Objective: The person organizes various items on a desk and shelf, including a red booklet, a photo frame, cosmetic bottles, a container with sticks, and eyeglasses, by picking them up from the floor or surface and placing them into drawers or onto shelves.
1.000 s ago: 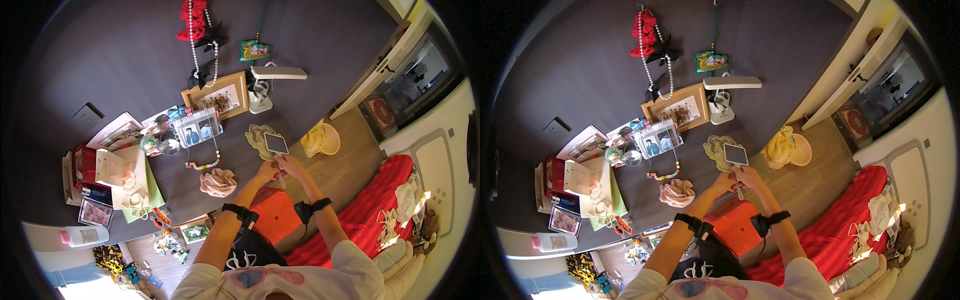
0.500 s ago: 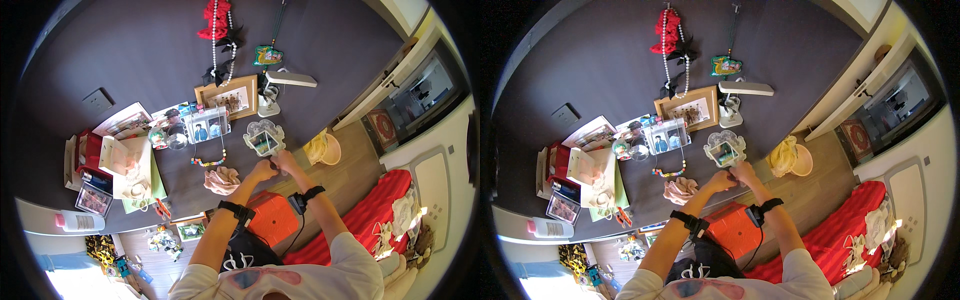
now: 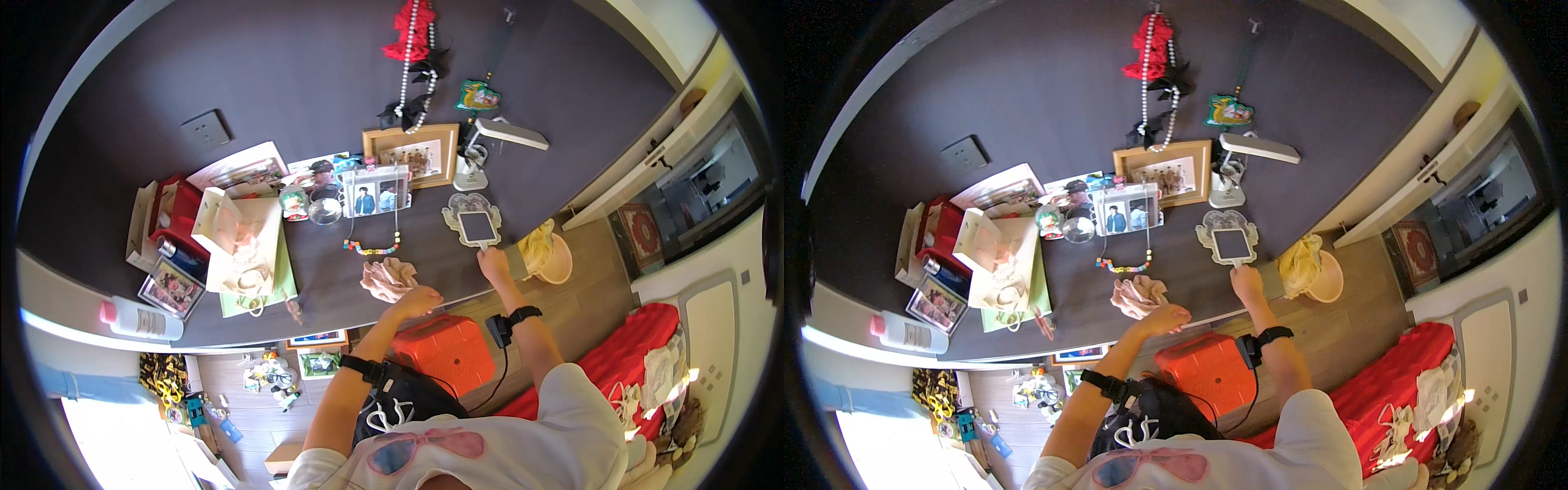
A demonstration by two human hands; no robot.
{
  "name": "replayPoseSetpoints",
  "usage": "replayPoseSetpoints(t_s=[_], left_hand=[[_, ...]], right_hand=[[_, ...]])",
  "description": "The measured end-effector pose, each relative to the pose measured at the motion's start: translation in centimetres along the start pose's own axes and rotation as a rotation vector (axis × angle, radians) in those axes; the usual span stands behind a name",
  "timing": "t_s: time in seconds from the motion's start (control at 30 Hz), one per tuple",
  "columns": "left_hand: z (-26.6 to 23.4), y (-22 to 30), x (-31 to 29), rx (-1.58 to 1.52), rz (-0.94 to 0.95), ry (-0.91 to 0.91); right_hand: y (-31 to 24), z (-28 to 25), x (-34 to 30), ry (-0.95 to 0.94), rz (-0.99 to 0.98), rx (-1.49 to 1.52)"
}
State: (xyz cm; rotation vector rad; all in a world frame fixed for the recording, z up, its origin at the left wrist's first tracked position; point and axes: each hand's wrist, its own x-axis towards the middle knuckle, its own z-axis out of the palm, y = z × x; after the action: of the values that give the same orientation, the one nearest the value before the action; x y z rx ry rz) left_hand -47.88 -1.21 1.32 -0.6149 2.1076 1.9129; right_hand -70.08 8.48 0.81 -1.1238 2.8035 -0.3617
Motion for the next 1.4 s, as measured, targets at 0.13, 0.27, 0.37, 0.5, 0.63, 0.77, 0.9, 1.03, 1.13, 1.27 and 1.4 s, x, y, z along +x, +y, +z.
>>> replayPoseSetpoints(t_s=[0.13,0.27,0.37,0.5,0.63,0.77,0.9,1.03,1.13,1.27,1.4], left_hand=[[0.0,-0.4,-2.4,0.056,0.052,0.022],[0.5,-1.5,-6.0,-0.09,0.018,0.104],[0.2,-2.9,-9.5,-0.232,0.013,0.125],[0.2,-8.5,-14.3,-0.361,0.013,0.315],[-0.2,-12.6,-22.0,-0.439,-0.039,0.469],[-0.2,-20.0,-34.5,-0.746,-0.134,0.764],[2.4,-26.2,-48.9,-1.104,-0.13,1.443],[5.5,-32.2,-59.2,-1.257,-0.143,1.602],[7.6,-37.4,-62.5,-1.383,-0.129,1.674],[8.9,-43.7,-63.2,-1.574,-0.21,1.631],[10.2,-50.5,-62.6,-1.687,-0.181,1.55]], right_hand=[[0.0,-0.1,1.0,-0.028,0.091,-0.109],[-1.2,-1.8,1.4,-0.041,0.057,-0.219],[-0.6,-2.8,1.3,-0.075,0.021,-0.205],[-1.2,-1.9,-0.1,0.209,-0.112,-0.364],[-6.8,0.2,-6.1,0.377,-0.495,0.315],[-16.8,3.8,-18.3,-0.368,-0.828,0.552],[-23.5,10.1,-26.7,-0.768,-1.229,0.47],[-30.3,14.1,-32.5,-0.948,-1.347,0.363],[-34.5,16.4,-35.8,-1.079,-1.169,0.168],[-38.1,21.6,-39.0,-1.117,-1.071,0.008],[-42.2,28.6,-41.6,-1.152,-0.965,-0.03]])
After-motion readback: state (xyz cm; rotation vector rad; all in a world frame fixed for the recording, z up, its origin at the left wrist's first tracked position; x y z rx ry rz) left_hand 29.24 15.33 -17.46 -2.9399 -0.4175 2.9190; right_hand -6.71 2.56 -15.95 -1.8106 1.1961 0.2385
